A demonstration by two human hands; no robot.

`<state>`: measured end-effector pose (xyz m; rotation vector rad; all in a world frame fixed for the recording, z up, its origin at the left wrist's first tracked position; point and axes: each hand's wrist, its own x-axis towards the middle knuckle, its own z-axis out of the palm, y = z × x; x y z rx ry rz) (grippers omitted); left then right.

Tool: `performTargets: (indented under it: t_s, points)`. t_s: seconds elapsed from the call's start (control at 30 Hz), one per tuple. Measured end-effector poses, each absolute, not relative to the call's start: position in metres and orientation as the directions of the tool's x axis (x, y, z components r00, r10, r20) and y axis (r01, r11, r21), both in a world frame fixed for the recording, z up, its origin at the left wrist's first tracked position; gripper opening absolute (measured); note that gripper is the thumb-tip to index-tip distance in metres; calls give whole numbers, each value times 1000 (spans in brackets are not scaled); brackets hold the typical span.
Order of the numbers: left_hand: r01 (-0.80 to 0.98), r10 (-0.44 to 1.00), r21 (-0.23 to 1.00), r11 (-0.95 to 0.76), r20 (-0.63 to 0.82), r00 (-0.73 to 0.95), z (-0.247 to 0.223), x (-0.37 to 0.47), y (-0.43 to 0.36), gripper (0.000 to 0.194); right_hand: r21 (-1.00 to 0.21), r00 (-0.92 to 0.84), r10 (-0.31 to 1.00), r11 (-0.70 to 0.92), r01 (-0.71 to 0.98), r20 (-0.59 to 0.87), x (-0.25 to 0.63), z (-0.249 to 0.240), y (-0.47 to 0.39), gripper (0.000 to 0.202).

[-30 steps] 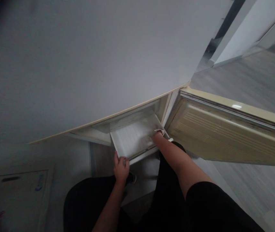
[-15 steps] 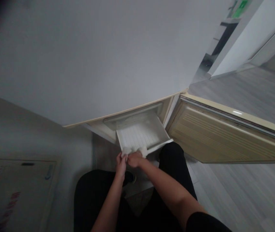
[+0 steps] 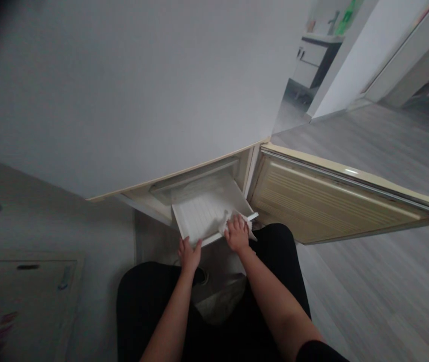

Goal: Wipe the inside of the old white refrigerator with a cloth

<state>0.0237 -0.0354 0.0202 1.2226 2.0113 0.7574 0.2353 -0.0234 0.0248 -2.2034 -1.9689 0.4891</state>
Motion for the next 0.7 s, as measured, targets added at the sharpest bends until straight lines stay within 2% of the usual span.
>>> performTargets:
  t_s: [0.1,0.17,0.3,0.4,0.53,0.7]
  points:
    - [710,931,603,365,-239,-277,21,22,-37,59,-297,295,947,-319,900,-125,285,19,-7,59]
    - [738,925,560,376,-271,-265,21,19,-37,59,-308,349,932,-361,880,-96,304,13,2,61]
    - [720,929,589,367,-273,-250,19,15,-37,57,-335,383,923,-349,875,38,303,4,8,64]
    - [649,927,663,373,-247,-281,17,14,-39,55,-300,372,928,-346,889,31,280,10,4,63]
    - [575,929,740,350,-195,-315,16,18,-38,59,-275,152,984,-174,946,-97,238,26,-11,58]
    - [396,869,815,423,-242,-431,16,20,-31,56,-377,-227,967,168,911,-118,164,26,-38,59]
